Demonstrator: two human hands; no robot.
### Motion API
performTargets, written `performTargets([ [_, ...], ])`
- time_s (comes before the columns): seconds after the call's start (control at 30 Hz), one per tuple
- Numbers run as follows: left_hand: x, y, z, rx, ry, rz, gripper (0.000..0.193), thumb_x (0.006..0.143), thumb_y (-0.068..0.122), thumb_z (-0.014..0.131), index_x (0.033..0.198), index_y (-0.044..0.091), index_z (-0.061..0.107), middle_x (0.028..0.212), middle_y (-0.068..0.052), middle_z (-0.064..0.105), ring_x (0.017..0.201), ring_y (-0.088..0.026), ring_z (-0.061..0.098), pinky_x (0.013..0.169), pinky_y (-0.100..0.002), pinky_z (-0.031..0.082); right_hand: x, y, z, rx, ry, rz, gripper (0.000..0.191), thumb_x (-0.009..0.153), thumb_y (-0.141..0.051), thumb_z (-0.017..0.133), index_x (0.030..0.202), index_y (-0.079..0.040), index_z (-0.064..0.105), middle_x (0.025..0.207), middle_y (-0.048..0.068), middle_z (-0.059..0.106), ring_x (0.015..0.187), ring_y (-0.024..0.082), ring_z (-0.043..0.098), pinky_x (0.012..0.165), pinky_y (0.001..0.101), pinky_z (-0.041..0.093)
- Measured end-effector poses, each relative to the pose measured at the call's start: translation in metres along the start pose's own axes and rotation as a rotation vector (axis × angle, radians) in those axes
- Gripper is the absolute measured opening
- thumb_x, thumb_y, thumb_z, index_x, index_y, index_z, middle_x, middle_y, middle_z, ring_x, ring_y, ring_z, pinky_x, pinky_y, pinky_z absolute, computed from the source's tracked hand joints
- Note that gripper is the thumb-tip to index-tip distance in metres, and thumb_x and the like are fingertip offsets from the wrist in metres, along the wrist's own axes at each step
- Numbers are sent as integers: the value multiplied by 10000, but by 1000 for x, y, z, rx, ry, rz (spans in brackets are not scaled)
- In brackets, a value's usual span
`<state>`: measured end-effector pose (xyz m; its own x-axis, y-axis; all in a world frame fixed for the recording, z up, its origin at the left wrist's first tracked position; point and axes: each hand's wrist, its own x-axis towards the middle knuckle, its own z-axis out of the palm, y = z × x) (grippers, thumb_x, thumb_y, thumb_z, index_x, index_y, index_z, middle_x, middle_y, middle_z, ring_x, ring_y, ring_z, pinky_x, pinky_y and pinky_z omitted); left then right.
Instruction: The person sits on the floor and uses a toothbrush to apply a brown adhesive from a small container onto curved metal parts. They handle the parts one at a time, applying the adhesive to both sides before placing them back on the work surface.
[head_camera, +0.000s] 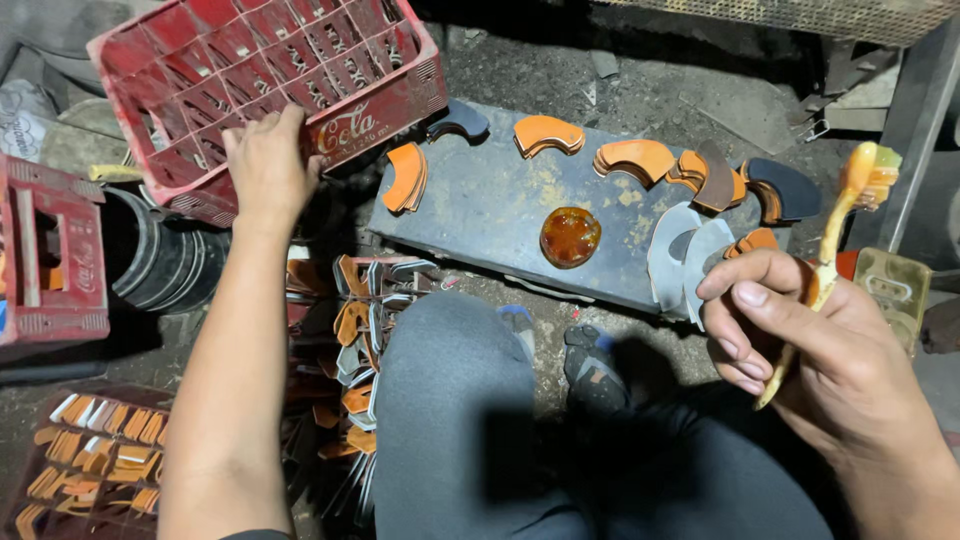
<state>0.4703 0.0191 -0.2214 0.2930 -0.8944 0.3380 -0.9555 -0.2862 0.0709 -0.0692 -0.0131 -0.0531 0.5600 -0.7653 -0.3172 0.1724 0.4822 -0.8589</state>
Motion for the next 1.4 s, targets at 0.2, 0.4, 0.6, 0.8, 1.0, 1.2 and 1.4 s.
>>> performTargets([
  [0.2,11,-10,13,5,-31,27,412,892,155,852,1243,128,639,957,-159,725,940,-385,673,954,-567,396,11,3,-6,17,-39,2,225,1055,-113,571,1138,83,644,743,106,537,599,157,483,521,290,406],
  [0.4,12,-4,0,33,-93,-13,504,689,69,828,1152,120,633,943,-186,732,939,-425,695,837,-599,480,7,2,-5,-31,-31,2,230,1040,-120,573,1129,79,645,734,100,532,600,151,481,510,281,404],
  [0.6,11,4,-6,-3,3,72,461,878,23,667,1321,145,699,1090,-229,730,1009,-429,703,873,-543,537,17,-5,3,-99,-78,8,223,1013,-123,561,1101,61,652,689,71,547,525,121,458,485,282,419],
  [0.8,20,20,19,-149,-145,57,358,878,203,741,1187,58,631,1031,-171,741,931,-327,720,864,-448,571,15,-15,-8,-65,-108,34,209,1043,-135,543,1110,38,640,692,21,534,525,62,429,449,220,345],
  [1.0,30,31,37,-509,-162,28,263,917,30,710,1153,-2,598,1064,-146,731,950,-256,717,881,-379,564,0,-23,-29,-36,-111,2,220,1052,-153,533,1108,37,631,699,27,525,532,68,414,456,227,336],
  [1.2,30,28,4,51,-176,-34,370,818,232,839,1145,147,687,975,-116,765,881,-329,728,799,-487,551,-4,-41,-25,176,-19,-147,188,1051,-114,561,1109,55,620,707,44,493,589,104,426,511,255,358],
  [1.4,-13,34,-29,111,-94,-11,565,723,207,854,1272,199,718,987,-157,746,905,-383,711,754,-509,540,-35,-26,-29,99,33,-133,206,1036,-123,562,1081,69,622,705,76,509,589,141,450,526,284,385],
])
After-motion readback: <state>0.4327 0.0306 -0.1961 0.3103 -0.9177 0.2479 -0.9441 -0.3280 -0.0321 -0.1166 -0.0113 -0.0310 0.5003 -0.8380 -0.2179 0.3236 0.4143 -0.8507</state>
